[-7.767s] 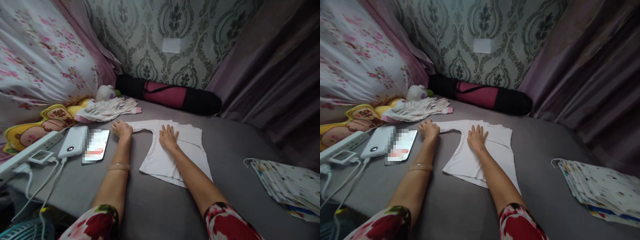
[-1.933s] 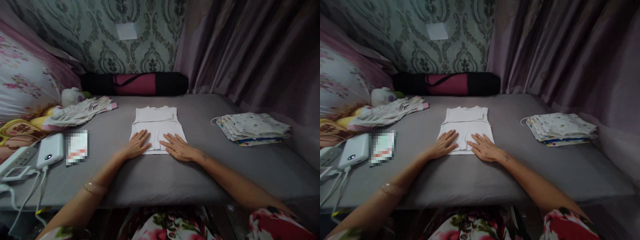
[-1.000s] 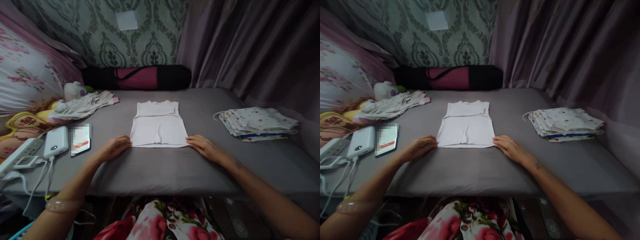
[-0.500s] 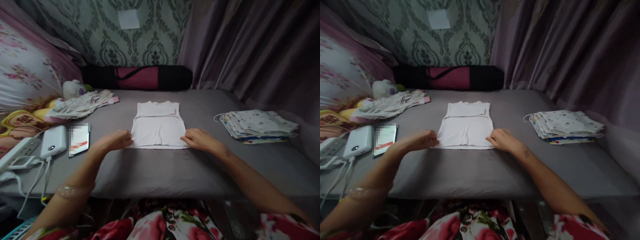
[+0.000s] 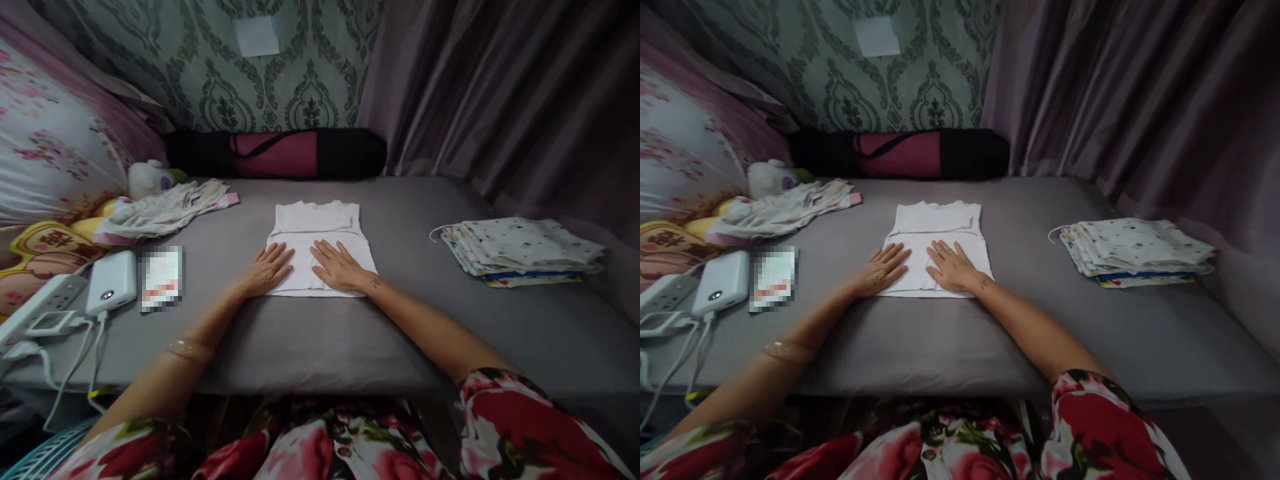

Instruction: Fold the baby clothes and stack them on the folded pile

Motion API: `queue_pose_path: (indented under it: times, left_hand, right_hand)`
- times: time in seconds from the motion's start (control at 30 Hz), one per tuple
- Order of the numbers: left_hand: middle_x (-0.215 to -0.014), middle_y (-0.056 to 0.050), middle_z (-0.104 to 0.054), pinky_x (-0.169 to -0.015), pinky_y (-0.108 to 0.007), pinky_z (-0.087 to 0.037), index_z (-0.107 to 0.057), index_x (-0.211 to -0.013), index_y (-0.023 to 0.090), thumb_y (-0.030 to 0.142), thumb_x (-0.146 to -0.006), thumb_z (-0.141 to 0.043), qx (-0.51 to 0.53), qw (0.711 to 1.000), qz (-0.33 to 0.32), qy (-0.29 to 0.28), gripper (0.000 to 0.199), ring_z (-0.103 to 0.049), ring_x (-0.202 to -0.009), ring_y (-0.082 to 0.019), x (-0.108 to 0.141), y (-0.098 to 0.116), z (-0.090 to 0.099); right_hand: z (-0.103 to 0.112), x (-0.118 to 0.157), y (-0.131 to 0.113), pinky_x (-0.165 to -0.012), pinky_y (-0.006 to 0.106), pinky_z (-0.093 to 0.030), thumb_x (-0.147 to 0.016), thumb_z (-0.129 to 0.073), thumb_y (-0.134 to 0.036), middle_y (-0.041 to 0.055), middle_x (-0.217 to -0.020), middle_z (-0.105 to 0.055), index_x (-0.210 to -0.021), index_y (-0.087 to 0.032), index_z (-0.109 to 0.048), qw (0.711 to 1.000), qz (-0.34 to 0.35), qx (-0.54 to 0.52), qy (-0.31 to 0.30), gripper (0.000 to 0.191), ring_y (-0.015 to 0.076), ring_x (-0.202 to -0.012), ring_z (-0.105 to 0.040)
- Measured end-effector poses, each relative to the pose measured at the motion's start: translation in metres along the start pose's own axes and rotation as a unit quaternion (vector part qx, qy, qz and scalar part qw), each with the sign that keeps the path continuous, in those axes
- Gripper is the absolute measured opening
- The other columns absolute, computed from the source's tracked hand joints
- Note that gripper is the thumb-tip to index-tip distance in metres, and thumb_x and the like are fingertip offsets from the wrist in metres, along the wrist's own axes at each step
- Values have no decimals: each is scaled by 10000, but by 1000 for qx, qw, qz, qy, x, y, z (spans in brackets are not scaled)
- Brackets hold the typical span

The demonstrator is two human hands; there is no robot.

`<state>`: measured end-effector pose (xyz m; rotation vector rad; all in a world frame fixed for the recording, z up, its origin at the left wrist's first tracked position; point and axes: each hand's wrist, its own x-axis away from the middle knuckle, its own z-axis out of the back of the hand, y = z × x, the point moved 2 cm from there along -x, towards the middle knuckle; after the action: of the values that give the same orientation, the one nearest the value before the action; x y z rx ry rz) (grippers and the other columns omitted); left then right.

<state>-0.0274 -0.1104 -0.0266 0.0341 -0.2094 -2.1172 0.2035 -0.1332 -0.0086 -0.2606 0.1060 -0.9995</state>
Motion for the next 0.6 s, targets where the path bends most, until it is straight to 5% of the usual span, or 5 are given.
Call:
queue_pose_path:
  times: [0.23, 0.43, 0.6]
  left_hand:
    - [-1608, -102, -230, -1192, -495, -176, -306, -1529, 220, 638, -960, -188, 17, 998, -60, -13, 715, -194, -1489, -268, 12, -33, 11]
    - [-1544, -80, -391, -1165, -578, -207, -473, -1435, 285, 645, -944, -303, 44, 995, -83, -15, 632, -252, -1464, -330, 29, -47, 27]
    - [-1457, -69, -513, -1145, -480, -343, -525, -1386, 279, 500, -970, -429, 140, 975, -172, 6, 481, -407, -1393, -257, 44, -7, 37]
  right_hand:
    - [14, 56, -24, -1214, 453, -7, -1009, -316, -316, 3, -1598, -263, -1520, -271, -328, 982, 155, -77, -79, 514, 181, -1491, -150]
    - [32, 106, -25, -1205, 409, -204, -971, -436, -246, 1, -1463, -505, -1381, -287, -547, 959, 166, -214, -86, 426, 166, -1419, -353]
    - [45, 114, 14, -1102, 410, -413, -939, -537, -289, 80, -1292, -650, -1236, -222, -666, 963, 74, -241, 90, 330, 214, -1246, -568]
